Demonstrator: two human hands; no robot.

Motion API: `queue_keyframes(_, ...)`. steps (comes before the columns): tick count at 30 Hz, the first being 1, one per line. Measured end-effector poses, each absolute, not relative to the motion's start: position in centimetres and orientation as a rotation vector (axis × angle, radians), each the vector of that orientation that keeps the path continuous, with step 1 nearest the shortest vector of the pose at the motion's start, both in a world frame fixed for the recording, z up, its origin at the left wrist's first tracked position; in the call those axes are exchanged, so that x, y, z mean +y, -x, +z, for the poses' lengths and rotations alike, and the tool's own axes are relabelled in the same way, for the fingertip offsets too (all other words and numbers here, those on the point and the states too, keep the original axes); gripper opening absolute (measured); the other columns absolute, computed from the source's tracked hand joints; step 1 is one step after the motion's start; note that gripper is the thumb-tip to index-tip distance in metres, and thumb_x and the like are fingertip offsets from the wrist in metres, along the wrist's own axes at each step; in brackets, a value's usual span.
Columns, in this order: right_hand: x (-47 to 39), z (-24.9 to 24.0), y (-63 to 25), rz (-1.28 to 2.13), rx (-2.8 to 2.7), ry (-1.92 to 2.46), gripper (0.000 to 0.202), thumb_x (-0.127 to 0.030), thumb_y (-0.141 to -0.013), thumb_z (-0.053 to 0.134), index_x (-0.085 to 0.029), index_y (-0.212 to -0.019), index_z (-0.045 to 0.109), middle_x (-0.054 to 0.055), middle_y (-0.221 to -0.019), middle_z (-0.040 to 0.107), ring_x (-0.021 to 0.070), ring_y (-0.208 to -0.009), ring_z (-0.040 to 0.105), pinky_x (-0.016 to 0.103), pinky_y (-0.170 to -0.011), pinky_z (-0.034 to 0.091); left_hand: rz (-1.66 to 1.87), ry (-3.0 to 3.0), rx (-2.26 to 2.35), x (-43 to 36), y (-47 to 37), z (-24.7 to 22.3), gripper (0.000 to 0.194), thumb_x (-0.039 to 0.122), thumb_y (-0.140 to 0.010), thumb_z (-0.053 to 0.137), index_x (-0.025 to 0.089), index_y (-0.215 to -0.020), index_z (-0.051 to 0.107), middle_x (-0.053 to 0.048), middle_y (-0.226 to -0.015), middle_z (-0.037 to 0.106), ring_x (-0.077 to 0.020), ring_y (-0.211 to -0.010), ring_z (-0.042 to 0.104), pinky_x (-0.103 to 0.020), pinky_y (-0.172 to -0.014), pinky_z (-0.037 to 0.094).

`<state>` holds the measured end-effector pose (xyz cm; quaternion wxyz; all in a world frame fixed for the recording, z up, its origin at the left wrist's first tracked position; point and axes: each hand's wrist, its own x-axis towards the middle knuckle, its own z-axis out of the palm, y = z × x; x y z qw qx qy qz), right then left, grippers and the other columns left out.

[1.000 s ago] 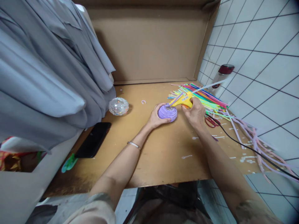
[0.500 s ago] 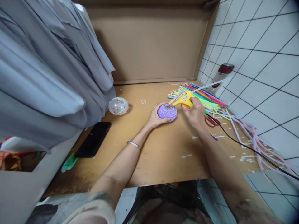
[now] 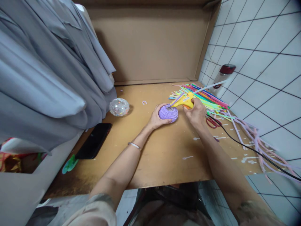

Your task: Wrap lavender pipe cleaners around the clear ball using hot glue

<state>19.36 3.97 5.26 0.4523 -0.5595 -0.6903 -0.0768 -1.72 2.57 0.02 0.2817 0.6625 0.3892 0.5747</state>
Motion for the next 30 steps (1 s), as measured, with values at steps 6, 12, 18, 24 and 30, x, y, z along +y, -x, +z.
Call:
queue_keyframes(6, 4.1, 5.3, -19.1, -0.129, -1.660, 1.436, 0.027, -0.036, -0.074, 0.060, -0.021, -0.097, 0.057, 0.012, -0.099, 0.069, 0.0296, -0.090, 0.061, 0.039, -0.074, 0.045, 1.524, -1.776, 1.066, 2.7, 1.8, 0.0, 0.086, 0.041, -0.052, 0.093, 0.022, -0.128, 0.058, -0.011, -0.133, 0.060, -0.0316, -0.127, 0.059, -0.048, -0.114, 0.043)
queue_keyframes(12, 4.4, 5.0, -19.1, -0.097, -1.633, 1.444, 0.028, -0.039, -0.073, 0.060, -0.022, -0.094, 0.058, 0.011, -0.095, 0.068, 0.0287, -0.089, 0.060, 0.039, -0.073, 0.046, 1.518, -1.787, 1.080, 2.5, 1.8, 0.2, 0.086, 0.041, -0.053, 0.092, 0.021, -0.129, 0.057, -0.012, -0.133, 0.060, -0.0315, -0.127, 0.058, -0.047, -0.114, 0.043)
queue_keyframes(18, 4.9, 4.6, -19.1, -0.031, -1.623, 1.474, 0.028, -0.044, -0.069, 0.061, -0.023, -0.087, 0.057, 0.008, -0.085, 0.067, 0.0269, -0.081, 0.059, 0.038, -0.072, 0.046, 1.513, -1.790, 1.081, 2.5, 1.8, 0.2, 0.086, 0.041, -0.053, 0.092, 0.022, -0.129, 0.057, -0.011, -0.134, 0.060, -0.0312, -0.127, 0.059, -0.047, -0.115, 0.043)
queue_keyframes(24, 5.4, 4.6, -19.2, 0.113, -1.601, 1.563, 0.032, -0.050, -0.066, 0.063, -0.023, -0.082, 0.057, 0.007, -0.079, 0.066, 0.0246, -0.073, 0.058, 0.036, -0.069, 0.044, 1.524, -1.759, 1.058, 2.6, 1.7, 0.0, 0.086, 0.042, -0.053, 0.092, 0.021, -0.129, 0.057, -0.012, -0.135, 0.060, -0.0314, -0.127, 0.059, -0.047, -0.114, 0.044)
queue_keyframes(30, 5.5, 4.1, -19.1, 0.064, -1.598, 1.560, 0.035, -0.051, -0.066, 0.064, -0.021, -0.085, 0.061, 0.008, -0.081, 0.068, 0.0254, -0.075, 0.058, 0.037, -0.069, 0.045, 1.527, -1.746, 1.050, 2.6, 1.7, -0.1, 0.085, 0.038, -0.053, 0.092, 0.020, -0.129, 0.056, -0.012, -0.136, 0.059, -0.0311, -0.128, 0.058, -0.047, -0.115, 0.043)
